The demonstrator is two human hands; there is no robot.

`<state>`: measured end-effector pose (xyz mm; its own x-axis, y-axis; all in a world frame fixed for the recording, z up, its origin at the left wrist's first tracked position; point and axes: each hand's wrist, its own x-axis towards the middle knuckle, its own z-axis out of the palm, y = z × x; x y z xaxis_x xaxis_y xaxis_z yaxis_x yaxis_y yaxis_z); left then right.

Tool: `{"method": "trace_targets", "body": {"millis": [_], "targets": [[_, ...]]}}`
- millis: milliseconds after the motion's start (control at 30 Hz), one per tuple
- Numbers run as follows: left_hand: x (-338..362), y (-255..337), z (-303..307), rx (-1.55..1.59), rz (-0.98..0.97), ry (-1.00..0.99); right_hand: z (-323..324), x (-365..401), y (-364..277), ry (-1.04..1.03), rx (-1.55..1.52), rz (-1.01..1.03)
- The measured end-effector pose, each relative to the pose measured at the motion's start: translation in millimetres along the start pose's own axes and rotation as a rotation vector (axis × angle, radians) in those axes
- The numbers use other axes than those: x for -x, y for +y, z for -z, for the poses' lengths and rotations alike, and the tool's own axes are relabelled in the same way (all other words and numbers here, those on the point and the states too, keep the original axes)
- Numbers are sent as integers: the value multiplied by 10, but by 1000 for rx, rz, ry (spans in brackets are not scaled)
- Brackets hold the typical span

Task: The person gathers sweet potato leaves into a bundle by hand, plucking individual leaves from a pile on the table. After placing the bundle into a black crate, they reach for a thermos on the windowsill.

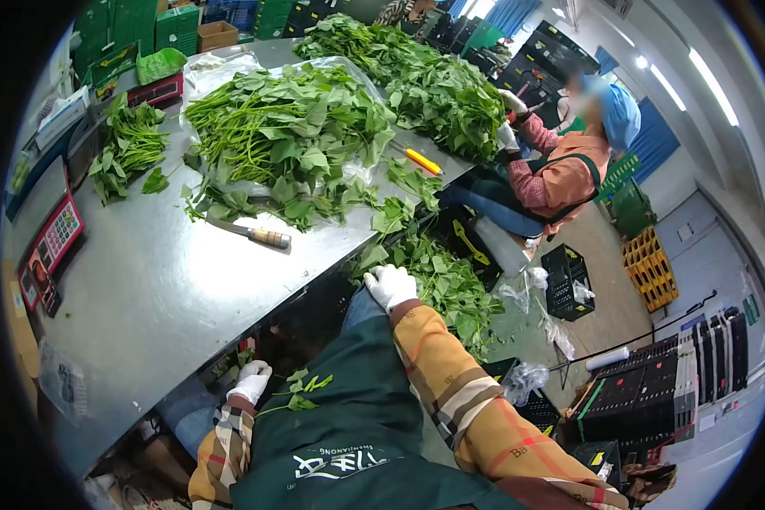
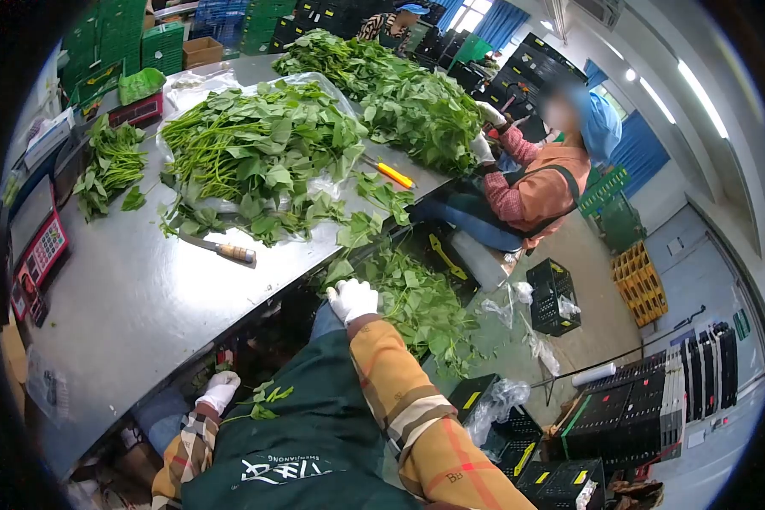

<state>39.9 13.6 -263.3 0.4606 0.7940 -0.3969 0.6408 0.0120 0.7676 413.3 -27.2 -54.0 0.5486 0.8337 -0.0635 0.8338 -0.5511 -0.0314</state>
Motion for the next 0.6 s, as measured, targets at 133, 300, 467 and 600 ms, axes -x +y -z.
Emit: {"method": "trace_targets", "body": {"millis": [133, 300, 467, 600], "targets": [[19, 41, 30, 12, 35, -11, -3, -15, -19, 3, -9, 9], [28, 27, 24, -9, 7, -14, 12, -38, -36, -54, -27, -5], [39, 44, 45, 26, 24, -50, -26, -49, 36, -54, -78, -19], [41, 37, 30, 5, 11, -37, -87, -20, 94, -13, -149, -6]]}}
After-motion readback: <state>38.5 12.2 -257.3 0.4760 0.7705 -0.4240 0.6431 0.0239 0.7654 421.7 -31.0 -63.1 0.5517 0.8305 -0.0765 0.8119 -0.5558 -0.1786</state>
